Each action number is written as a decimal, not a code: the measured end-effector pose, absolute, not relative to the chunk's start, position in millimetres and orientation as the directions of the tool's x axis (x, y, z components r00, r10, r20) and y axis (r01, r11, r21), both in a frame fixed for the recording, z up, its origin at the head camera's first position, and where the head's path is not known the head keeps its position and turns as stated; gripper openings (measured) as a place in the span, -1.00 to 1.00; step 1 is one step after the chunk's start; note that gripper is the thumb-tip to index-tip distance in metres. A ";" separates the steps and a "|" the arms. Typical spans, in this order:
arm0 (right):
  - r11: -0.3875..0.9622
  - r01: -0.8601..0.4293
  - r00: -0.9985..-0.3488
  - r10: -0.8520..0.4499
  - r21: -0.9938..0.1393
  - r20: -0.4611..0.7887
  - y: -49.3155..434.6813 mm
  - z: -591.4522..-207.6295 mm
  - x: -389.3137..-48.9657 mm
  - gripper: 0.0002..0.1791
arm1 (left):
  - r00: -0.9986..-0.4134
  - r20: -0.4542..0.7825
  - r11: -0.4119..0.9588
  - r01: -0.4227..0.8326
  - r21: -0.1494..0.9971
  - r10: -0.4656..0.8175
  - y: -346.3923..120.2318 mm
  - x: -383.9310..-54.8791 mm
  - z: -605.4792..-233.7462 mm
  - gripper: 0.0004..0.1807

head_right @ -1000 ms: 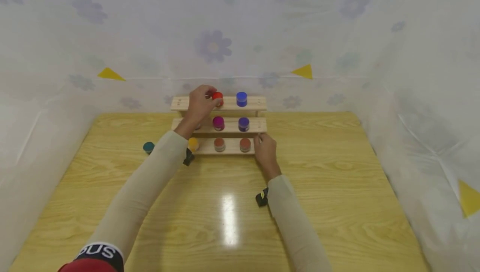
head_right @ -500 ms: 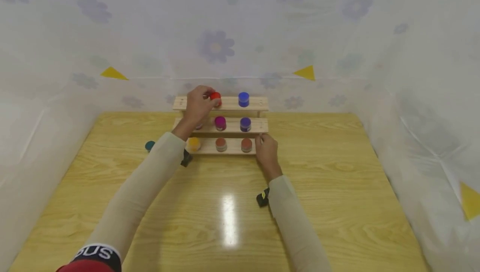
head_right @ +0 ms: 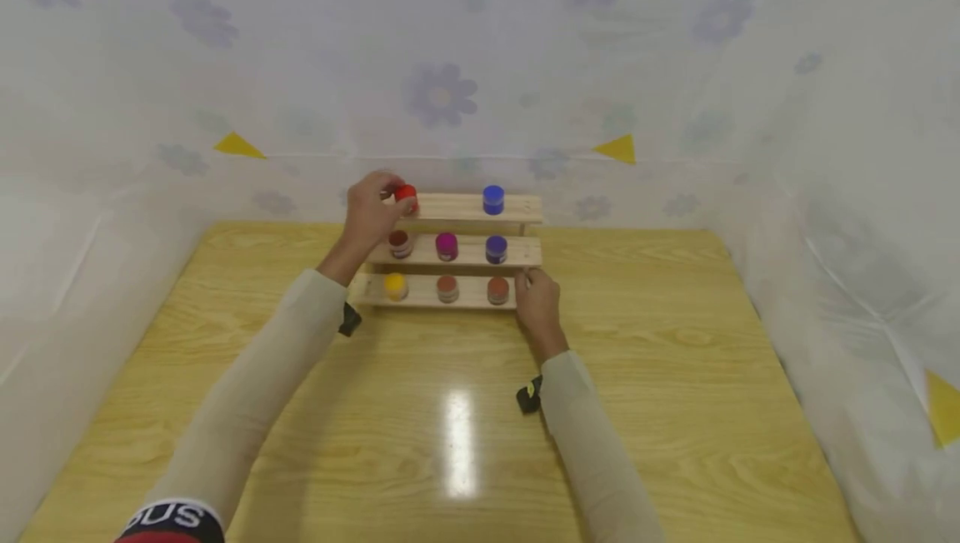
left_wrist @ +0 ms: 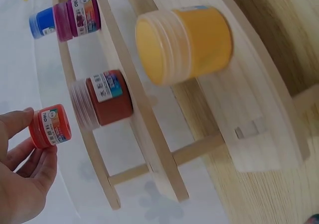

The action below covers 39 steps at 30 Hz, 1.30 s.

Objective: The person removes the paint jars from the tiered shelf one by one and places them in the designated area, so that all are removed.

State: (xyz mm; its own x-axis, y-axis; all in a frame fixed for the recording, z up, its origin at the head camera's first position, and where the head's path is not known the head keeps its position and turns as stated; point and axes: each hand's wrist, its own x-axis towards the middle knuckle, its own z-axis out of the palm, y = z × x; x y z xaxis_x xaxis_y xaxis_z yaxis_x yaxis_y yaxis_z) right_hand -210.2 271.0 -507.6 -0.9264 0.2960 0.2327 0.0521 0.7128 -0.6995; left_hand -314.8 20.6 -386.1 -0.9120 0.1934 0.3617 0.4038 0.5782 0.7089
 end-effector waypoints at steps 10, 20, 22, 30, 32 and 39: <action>0.716 0.048 -0.928 0.289 -0.697 0.234 274.7 -507.3 -211.6 -0.59 | -0.902 0.400 0.545 0.419 0.726 0.161 -8.5 -312.6 -385.7 -0.73; 0.710 0.044 -0.929 0.289 -0.703 0.233 277.6 -504.5 -212.2 -0.60 | -0.908 0.408 0.572 0.382 0.726 0.088 -47.3 -307.7 -389.9 -0.69; 0.708 0.038 -0.927 0.289 -0.705 0.240 278.0 -505.1 -212.4 -0.60 | -0.915 0.397 0.591 0.363 0.720 0.079 -57.4 -306.3 -392.5 -0.69; 0.721 0.042 -0.924 0.292 -0.692 0.247 279.6 -510.6 -213.4 -0.60 | -0.945 0.327 0.649 0.257 0.716 0.014 -99.1 -298.3 -407.9 -0.66; 0.726 0.037 -0.924 0.287 -0.687 0.253 280.1 -511.1 -213.8 -0.60 | -0.953 0.303 0.658 0.230 0.717 0.003 -107.3 -295.8 -412.2 -0.64; 0.723 0.038 -0.924 0.288 -0.690 0.251 278.8 -508.1 -213.2 -0.61 | -0.969 0.245 0.689 0.158 0.707 -0.029 -131.4 -286.0 -433.6 -0.61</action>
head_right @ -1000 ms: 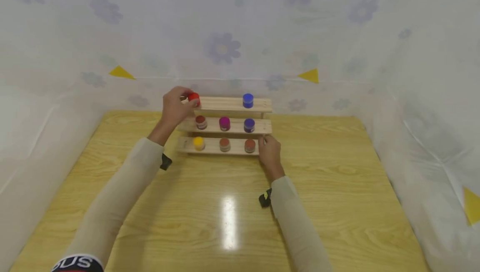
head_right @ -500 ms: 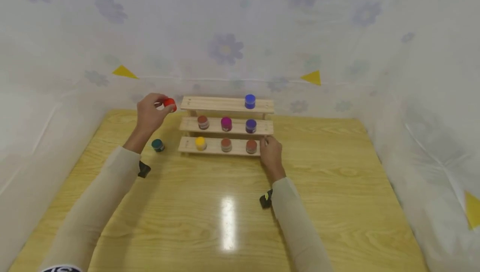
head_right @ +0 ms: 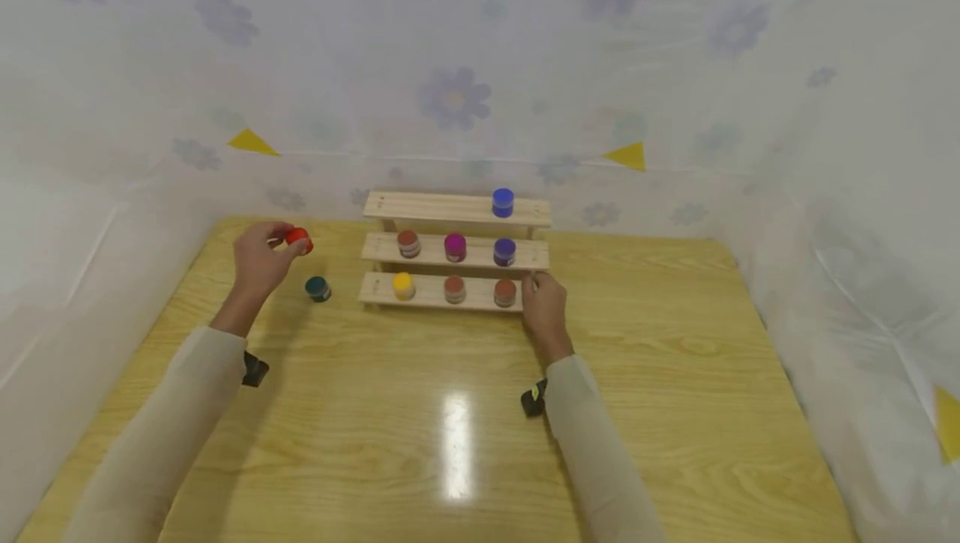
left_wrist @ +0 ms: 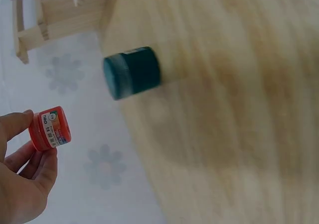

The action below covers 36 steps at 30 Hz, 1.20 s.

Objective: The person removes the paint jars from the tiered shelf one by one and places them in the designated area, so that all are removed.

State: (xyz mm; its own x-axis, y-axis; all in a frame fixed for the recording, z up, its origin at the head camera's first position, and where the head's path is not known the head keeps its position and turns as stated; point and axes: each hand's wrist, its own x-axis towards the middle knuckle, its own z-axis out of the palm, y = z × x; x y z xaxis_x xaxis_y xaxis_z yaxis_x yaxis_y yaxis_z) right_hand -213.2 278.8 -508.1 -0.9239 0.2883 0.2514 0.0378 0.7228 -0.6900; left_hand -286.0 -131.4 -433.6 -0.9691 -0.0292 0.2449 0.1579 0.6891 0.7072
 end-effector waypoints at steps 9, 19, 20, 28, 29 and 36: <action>0.719 0.034 -0.923 0.288 -0.694 0.253 276.8 -504.6 -211.7 -0.57 | -0.982 0.171 0.684 0.070 0.726 -0.082 -152.9 -273.9 -456.2 -0.59; 0.721 0.038 -0.921 0.293 -0.691 0.256 277.8 -505.8 -212.4 -0.58 | -0.990 0.104 0.651 0.015 0.759 -0.098 -158.9 -266.2 -475.9 -0.58; 0.721 0.033 -0.921 0.291 -0.692 0.259 277.6 -505.7 -212.5 -0.58 | -0.991 0.093 0.646 0.006 0.764 -0.101 -159.1 -265.3 -477.2 -0.58; 0.733 0.013 -0.920 0.275 -0.680 0.279 276.8 -507.6 -213.6 -0.57 | -0.992 0.062 0.650 -0.022 0.759 -0.107 -158.7 -262.7 -487.5 -0.58; 0.733 0.016 -0.920 0.277 -0.680 0.277 277.0 -507.9 -213.8 -0.57 | -0.993 0.063 0.656 -0.021 0.755 -0.104 -158.0 -262.4 -488.0 -0.58; 0.724 0.020 -0.919 0.286 -0.690 0.273 278.6 -508.4 -214.0 -0.57 | -0.992 0.062 0.656 -0.027 0.754 -0.113 -155.8 -262.6 -492.3 -0.58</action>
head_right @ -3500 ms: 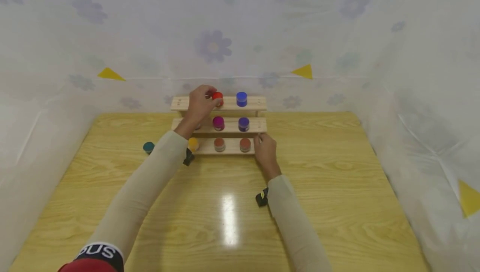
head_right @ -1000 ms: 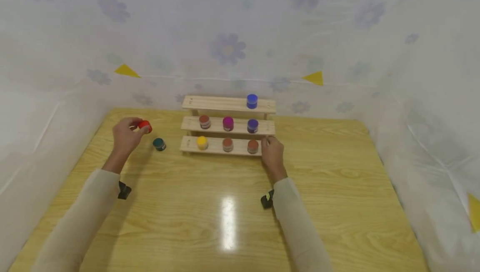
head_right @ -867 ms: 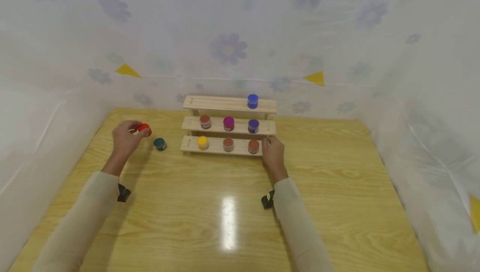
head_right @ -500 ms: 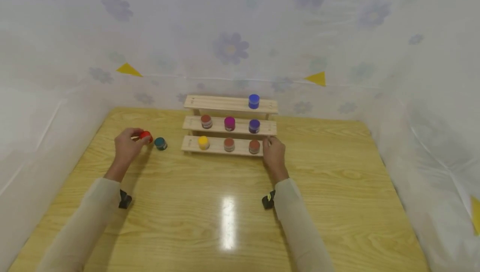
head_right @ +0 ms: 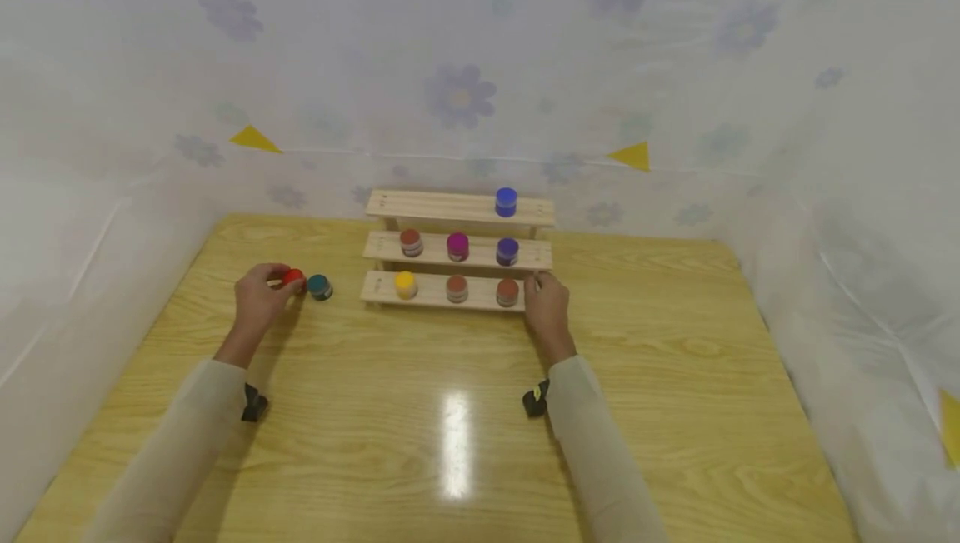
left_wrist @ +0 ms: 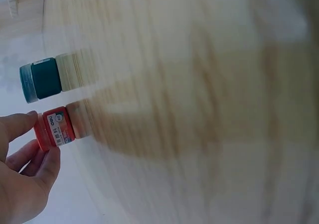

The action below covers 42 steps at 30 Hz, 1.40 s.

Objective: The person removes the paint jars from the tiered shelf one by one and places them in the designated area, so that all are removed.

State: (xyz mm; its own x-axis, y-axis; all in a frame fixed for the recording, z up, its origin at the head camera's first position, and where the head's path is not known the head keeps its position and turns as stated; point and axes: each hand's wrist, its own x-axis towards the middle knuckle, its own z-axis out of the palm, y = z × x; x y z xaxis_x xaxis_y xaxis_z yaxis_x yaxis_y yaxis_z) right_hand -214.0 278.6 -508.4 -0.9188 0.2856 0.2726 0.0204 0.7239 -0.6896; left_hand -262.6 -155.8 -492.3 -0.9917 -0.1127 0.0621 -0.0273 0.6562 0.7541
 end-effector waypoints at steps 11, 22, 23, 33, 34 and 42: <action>0.720 0.016 -0.918 0.286 -0.694 0.276 277.7 -507.1 -213.0 -0.59 | -0.989 0.073 0.662 -0.031 0.749 -0.129 -153.7 -259.8 -493.7 -0.58; 0.729 0.000 -0.917 0.273 -0.684 0.291 278.0 -507.9 -212.5 -0.57 | -0.992 0.040 0.650 -0.049 0.758 -0.122 -157.2 -257.8 -490.1 -0.50; 0.729 0.003 -0.917 0.275 -0.685 0.288 278.0 -507.9 -212.5 -0.57 | -0.992 0.045 0.648 -0.045 0.761 -0.122 -157.7 -257.9 -489.4 -0.50; 0.715 0.028 -0.922 0.288 -0.699 0.258 278.6 -507.8 -213.7 -0.56 | -0.976 0.177 0.665 0.051 0.745 -0.124 -153.4 -270.0 -469.0 -0.59; 0.715 0.027 -0.922 0.287 -0.698 0.258 278.6 -508.1 -213.8 -0.56 | -0.975 0.184 0.666 0.057 0.744 -0.121 -152.1 -271.5 -466.5 -0.59; 0.708 0.040 -0.922 0.298 -0.705 0.247 279.2 -510.7 -213.7 -0.58 | -0.954 0.287 0.641 0.166 0.749 -0.088 -130.2 -289.1 -436.8 -0.62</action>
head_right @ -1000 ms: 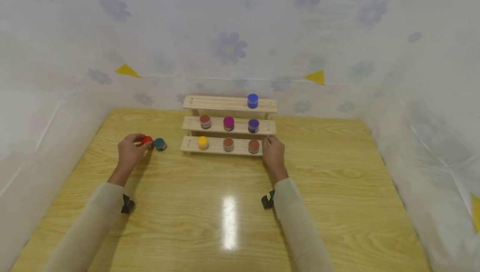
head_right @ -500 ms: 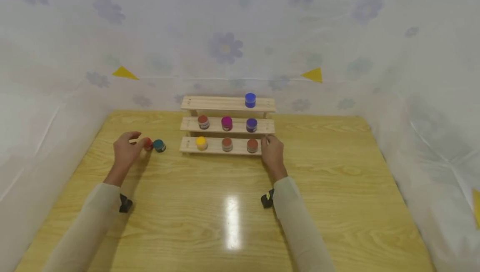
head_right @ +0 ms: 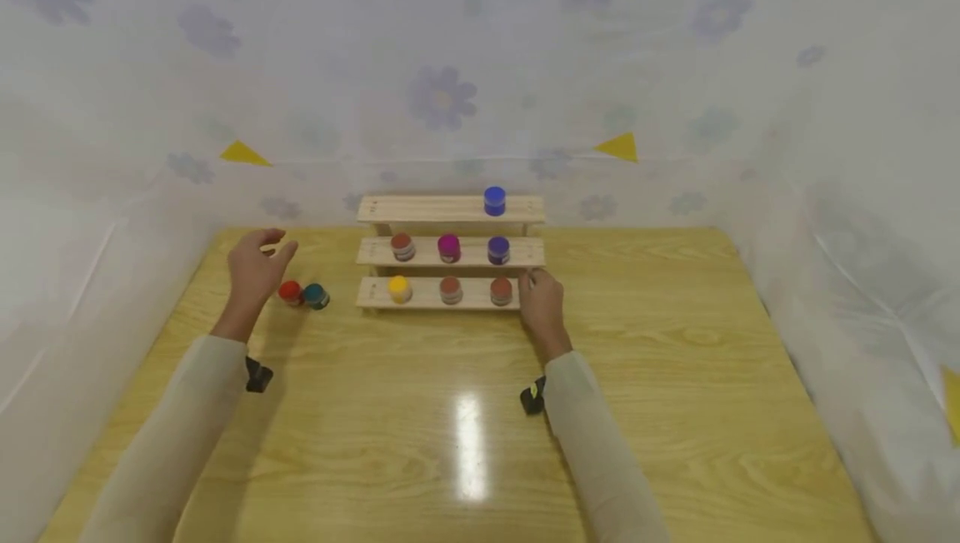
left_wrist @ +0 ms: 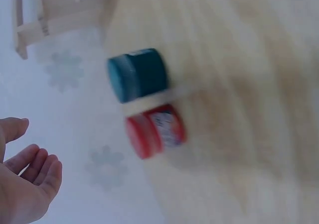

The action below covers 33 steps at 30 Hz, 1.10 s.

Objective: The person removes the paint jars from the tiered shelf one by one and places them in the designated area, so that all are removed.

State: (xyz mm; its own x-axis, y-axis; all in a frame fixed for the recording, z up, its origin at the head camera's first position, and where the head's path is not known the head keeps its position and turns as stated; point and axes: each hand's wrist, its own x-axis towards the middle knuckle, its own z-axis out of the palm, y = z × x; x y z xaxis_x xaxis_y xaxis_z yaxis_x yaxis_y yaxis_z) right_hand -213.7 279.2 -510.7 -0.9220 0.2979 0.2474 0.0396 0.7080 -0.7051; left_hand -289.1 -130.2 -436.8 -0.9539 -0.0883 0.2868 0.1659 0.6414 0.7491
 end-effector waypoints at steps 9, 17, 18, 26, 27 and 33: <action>0.712 0.033 -0.914 0.305 -0.701 0.267 279.2 -512.8 -214.8 -0.59 | -0.938 0.345 0.595 0.254 0.762 -0.041 -86.4 -308.0 -406.6 -0.62; 0.711 0.032 -0.915 0.304 -0.703 0.266 278.6 -512.1 -214.5 -0.57 | -0.927 0.374 0.570 0.325 0.755 0.033 -39.2 -317.3 -399.4 -0.61; 0.713 0.034 -0.916 0.303 -0.700 0.264 278.3 -511.7 -214.2 -0.57 | -0.926 0.375 0.567 0.332 0.754 0.042 -33.2 -318.7 -398.5 -0.61; 0.701 0.029 -0.916 0.303 -0.712 0.261 275.8 -512.3 -214.2 -0.59 | -0.907 0.414 0.496 0.396 0.773 0.079 13.3 -326.3 -384.4 -0.61; 0.701 0.032 -0.917 0.303 -0.712 0.257 275.4 -512.6 -214.4 -0.58 | -0.908 0.411 0.491 0.396 0.776 0.082 18.5 -326.6 -382.8 -0.60; 0.698 0.036 -0.920 0.303 -0.715 0.250 272.5 -512.1 -214.0 -0.58 | -0.909 0.398 0.450 0.409 0.794 0.123 48.2 -324.4 -376.1 -0.58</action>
State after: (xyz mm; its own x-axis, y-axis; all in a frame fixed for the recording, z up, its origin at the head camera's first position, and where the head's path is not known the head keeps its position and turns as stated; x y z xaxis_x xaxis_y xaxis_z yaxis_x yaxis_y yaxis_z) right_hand -214.0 272.5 -512.1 -0.9196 0.3033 0.2496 0.0363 0.6983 -0.7149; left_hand -324.4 48.2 -376.1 -0.9091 0.1230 0.3981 0.4086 0.4502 0.7940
